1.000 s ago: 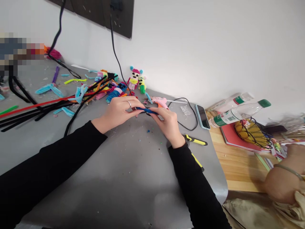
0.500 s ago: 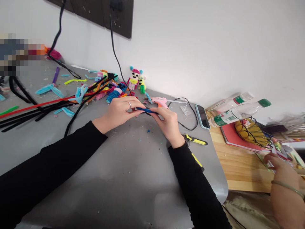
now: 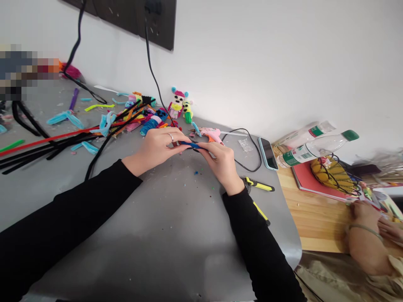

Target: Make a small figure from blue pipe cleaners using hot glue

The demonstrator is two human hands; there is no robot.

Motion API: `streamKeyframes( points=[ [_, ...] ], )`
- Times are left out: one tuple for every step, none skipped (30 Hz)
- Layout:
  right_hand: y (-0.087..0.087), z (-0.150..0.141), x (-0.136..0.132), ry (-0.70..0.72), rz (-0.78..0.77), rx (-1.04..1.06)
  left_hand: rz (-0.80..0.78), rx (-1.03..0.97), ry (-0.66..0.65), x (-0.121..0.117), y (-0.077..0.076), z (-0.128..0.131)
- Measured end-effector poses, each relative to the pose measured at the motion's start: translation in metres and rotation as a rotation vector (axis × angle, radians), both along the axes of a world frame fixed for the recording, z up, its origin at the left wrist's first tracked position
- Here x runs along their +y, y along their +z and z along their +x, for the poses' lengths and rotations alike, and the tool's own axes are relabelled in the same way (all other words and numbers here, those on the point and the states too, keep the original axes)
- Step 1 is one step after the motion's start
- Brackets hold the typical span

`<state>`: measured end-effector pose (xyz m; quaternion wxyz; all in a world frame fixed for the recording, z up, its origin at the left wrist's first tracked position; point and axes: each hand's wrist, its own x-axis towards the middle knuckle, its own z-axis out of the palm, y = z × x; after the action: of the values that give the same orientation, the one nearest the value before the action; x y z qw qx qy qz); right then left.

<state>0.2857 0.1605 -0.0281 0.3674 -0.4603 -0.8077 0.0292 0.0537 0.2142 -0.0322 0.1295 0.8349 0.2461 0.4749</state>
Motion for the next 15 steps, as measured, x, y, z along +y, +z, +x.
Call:
streamKeyframes(
  points=[
    [0.0001,0.0000,0.0001,-0.006,-0.002,-0.012,0.001,0.004,0.000,0.0001,-0.0002,-0.0002],
    [0.0003,-0.0001,0.0001,-0.010,-0.005,-0.022,0.000,0.009,0.000,0.0002,-0.0004,-0.0004],
    [0.0006,-0.0001,0.0001,-0.012,-0.011,-0.028,-0.002,0.013,0.003,0.0002,-0.0005,-0.0006],
    [0.0010,-0.0002,0.0000,-0.011,-0.017,-0.030,-0.002,0.016,0.007,0.0003,-0.0006,-0.0007],
    [0.0015,-0.0003,-0.0002,-0.008,-0.021,-0.029,0.000,0.017,0.013,0.0004,-0.0007,-0.0007],
    [0.0020,-0.0005,-0.0005,-0.006,-0.026,-0.028,0.004,0.019,0.017,0.0006,-0.0008,-0.0007],
    [0.0025,-0.0007,-0.0008,-0.005,-0.026,-0.028,0.007,0.019,0.019,0.0007,-0.0009,-0.0007],
    [0.0028,-0.0009,-0.0011,-0.003,-0.024,-0.030,0.009,0.017,0.019,0.0008,-0.0010,-0.0006],
    [0.0030,-0.0011,-0.0014,-0.003,-0.017,-0.031,0.012,0.013,0.016,0.0009,-0.0011,-0.0004],
    [0.0030,-0.0012,-0.0016,-0.001,-0.009,-0.031,0.016,0.007,0.011,0.0010,-0.0012,-0.0002],
    [0.0029,-0.0013,-0.0017,0.002,-0.001,-0.031,0.022,-0.001,0.007,0.0010,-0.0013,-0.0001],
    [0.0025,-0.0012,-0.0017,0.005,0.007,-0.031,0.029,-0.007,0.005,0.0010,-0.0014,0.0001],
    [0.0020,-0.0010,-0.0015,0.007,0.014,-0.031,0.031,-0.008,0.007,0.0008,-0.0015,0.0001],
    [0.0013,-0.0007,-0.0013,0.007,0.020,-0.033,0.029,-0.003,0.012,0.0007,-0.0015,0.0002],
    [0.0007,-0.0002,-0.0009,0.004,0.026,-0.037,0.024,0.006,0.019,0.0005,-0.0015,0.0002]
  ],
)
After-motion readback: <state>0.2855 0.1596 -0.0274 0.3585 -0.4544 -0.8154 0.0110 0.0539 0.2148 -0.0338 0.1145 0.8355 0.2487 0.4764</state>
